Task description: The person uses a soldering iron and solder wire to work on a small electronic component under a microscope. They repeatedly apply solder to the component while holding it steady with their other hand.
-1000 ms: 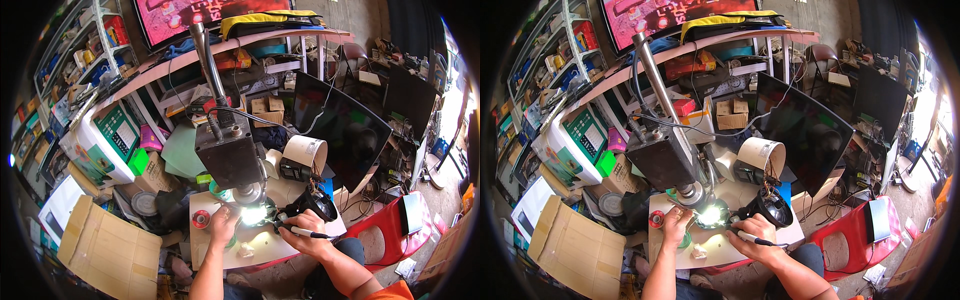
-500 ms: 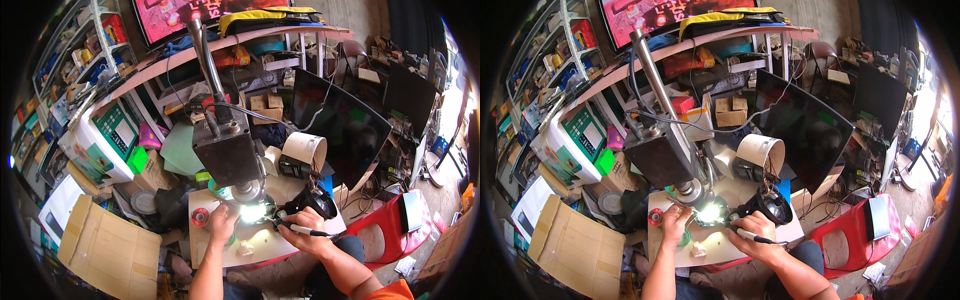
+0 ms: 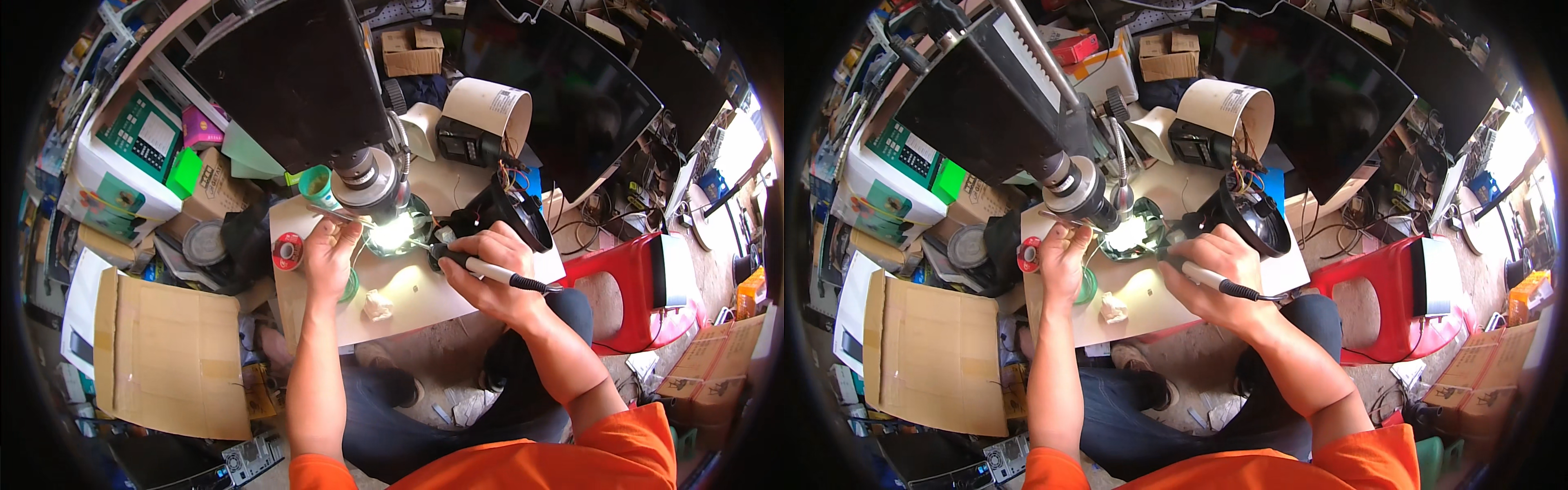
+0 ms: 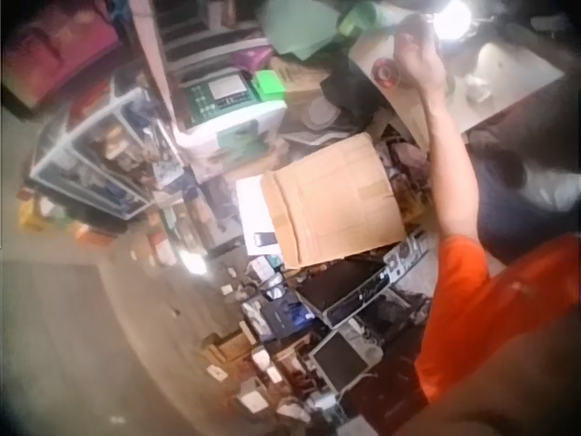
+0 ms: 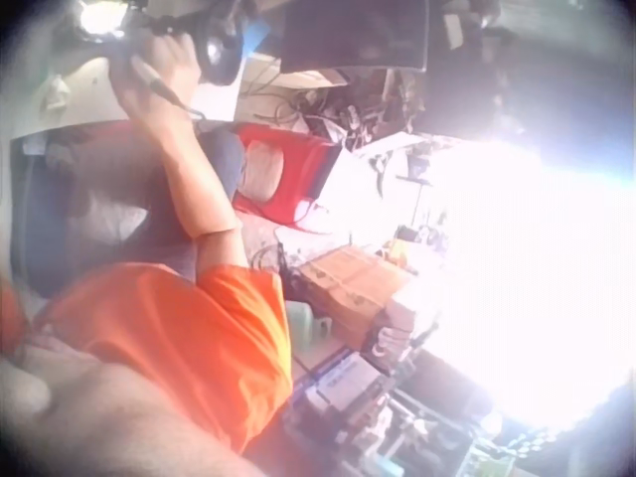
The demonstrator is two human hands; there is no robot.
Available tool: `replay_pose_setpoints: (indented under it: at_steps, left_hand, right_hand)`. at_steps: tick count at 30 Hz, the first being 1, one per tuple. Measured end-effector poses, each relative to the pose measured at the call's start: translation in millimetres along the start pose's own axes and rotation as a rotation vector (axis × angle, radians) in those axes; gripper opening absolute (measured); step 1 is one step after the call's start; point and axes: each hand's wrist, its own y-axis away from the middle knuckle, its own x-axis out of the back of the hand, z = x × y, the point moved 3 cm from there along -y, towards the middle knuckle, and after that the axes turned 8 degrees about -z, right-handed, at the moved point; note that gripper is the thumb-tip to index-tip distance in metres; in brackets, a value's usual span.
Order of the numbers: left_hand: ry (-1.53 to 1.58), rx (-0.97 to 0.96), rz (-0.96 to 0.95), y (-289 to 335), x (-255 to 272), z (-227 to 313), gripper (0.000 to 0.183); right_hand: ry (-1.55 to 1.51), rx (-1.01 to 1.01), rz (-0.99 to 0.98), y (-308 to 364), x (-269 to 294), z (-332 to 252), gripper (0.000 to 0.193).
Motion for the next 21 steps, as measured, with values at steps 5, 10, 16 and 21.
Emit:
replay_pose_setpoints:
  at_steps: [5, 10, 16, 21]
  left_hand:
    - [-0.001, -0.019, -0.019, -0.7, -2.6, 2.4, 0.019]
    - [0.048, -0.012, -0.029, -0.3, -4.9, 2.0, 0.018]
    - [0.076, 0.012, -0.044, 2.5, -2.6, -0.5, 0.017]
    - [0.071, 0.031, -0.042, 2.9, -3.3, -0.3, 0.016]
  right_hand:
    - [0.071, 0.081, -0.009, -2.3, 3.0, -2.6, 0.015]
    - [0.015, 0.053, 0.005, 0.8, 0.9, 1.6, 0.015]
    - [0.058, 0.098, 0.003, -1.7, 3.0, -2.2, 0.015]
    - [0.03, 0.054, 0.009, -1.1, 1.6, -1.6, 0.015]
